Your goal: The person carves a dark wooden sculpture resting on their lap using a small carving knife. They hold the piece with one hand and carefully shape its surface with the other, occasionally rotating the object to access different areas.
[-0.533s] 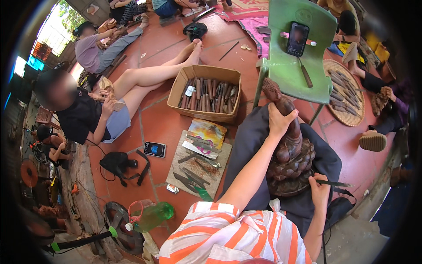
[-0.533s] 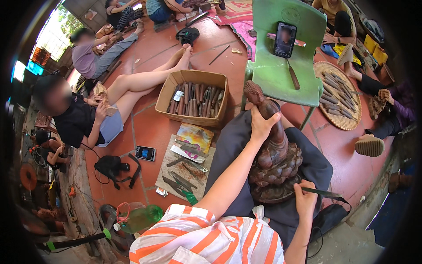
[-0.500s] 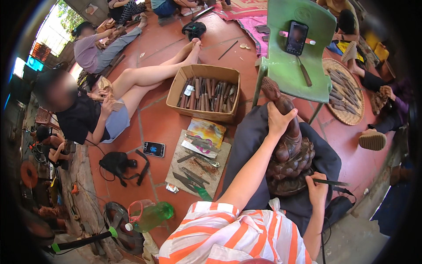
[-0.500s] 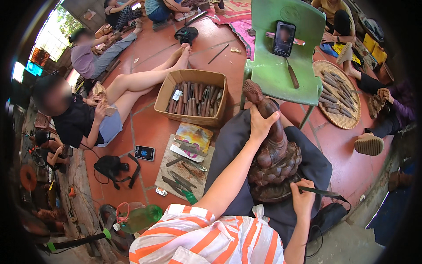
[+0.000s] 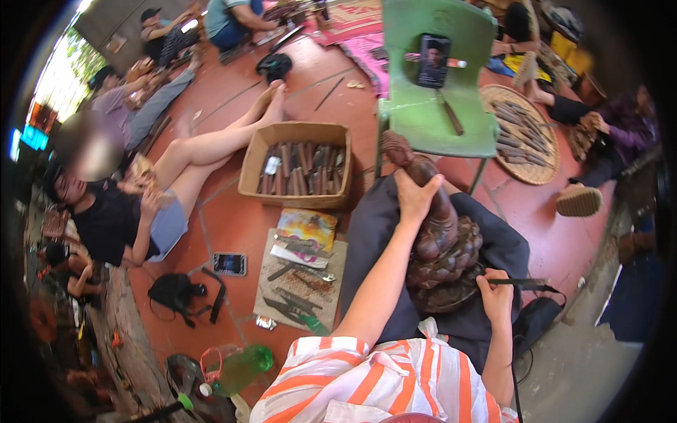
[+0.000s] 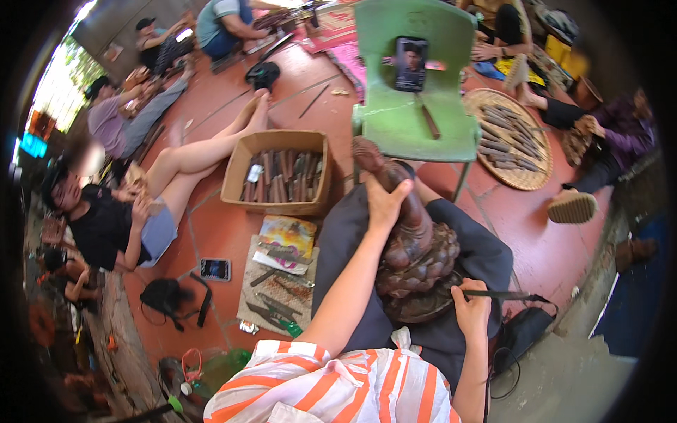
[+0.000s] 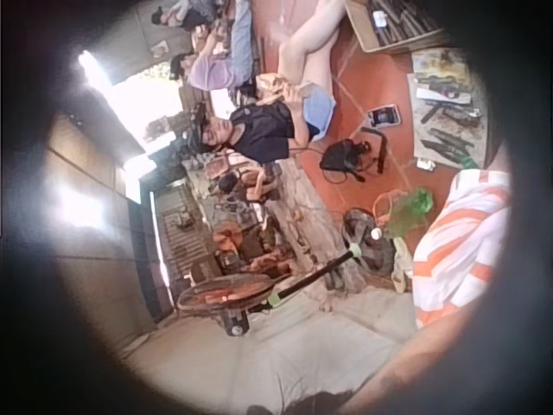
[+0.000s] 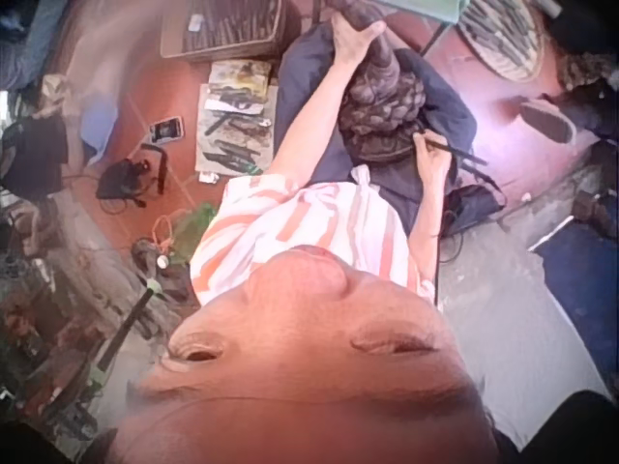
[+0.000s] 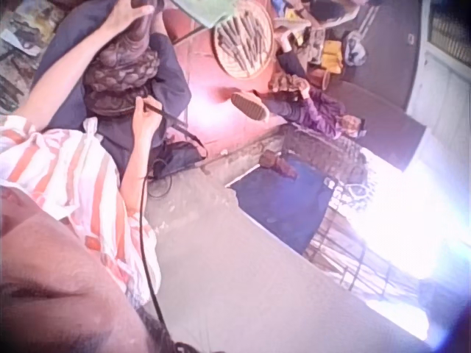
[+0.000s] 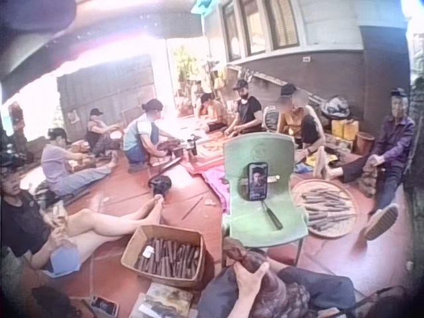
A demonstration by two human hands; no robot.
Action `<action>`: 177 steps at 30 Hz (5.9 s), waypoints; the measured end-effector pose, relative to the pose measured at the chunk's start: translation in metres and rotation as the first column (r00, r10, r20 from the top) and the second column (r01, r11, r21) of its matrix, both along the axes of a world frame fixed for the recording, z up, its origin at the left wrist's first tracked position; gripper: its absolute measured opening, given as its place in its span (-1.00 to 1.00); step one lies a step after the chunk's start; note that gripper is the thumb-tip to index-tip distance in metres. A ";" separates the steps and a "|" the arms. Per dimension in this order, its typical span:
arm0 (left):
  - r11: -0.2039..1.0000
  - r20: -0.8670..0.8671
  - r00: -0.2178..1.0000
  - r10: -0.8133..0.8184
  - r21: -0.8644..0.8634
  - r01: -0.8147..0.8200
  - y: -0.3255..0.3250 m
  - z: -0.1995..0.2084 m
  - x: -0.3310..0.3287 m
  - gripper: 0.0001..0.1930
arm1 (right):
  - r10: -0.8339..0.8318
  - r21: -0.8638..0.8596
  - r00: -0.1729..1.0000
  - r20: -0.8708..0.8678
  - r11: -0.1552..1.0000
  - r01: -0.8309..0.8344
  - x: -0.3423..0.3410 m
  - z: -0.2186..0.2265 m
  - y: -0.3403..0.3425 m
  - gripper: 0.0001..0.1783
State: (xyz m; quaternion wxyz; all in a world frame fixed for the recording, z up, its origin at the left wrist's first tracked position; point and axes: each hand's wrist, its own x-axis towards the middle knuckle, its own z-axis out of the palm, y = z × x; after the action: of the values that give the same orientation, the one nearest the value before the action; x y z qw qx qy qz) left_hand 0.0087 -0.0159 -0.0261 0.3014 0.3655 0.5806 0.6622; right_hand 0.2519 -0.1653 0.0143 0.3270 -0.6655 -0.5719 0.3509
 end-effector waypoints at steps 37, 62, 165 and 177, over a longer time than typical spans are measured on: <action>0.998 0.071 0.996 -0.061 0.038 0.059 0.004 0.002 -0.008 -0.18 | -0.009 0.002 0.983 -0.186 1.000 0.010 0.036 0.030 -0.016 -0.89; 1.000 0.068 0.998 -0.020 0.020 0.018 0.007 -0.007 -0.005 -0.12 | 0.033 -0.010 0.907 0.419 0.999 -0.031 -0.019 0.023 0.010 -0.75; 1.000 0.062 0.998 -0.003 0.026 0.001 0.007 -0.007 -0.002 -0.06 | 0.500 -0.464 0.824 0.266 0.816 -0.345 0.003 0.060 0.058 -0.76; 0.998 0.111 0.992 -0.058 0.040 0.054 0.009 -0.004 -0.005 -0.05 | 0.607 -0.411 0.746 0.274 0.775 -0.480 0.009 0.049 0.066 -0.74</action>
State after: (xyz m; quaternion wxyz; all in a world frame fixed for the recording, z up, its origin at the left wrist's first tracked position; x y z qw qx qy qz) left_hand 0.0038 -0.0074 -0.0299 0.3452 0.3494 0.5400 0.6836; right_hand 0.2611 -0.0991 0.0631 -0.0228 -0.5661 -0.7323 0.3778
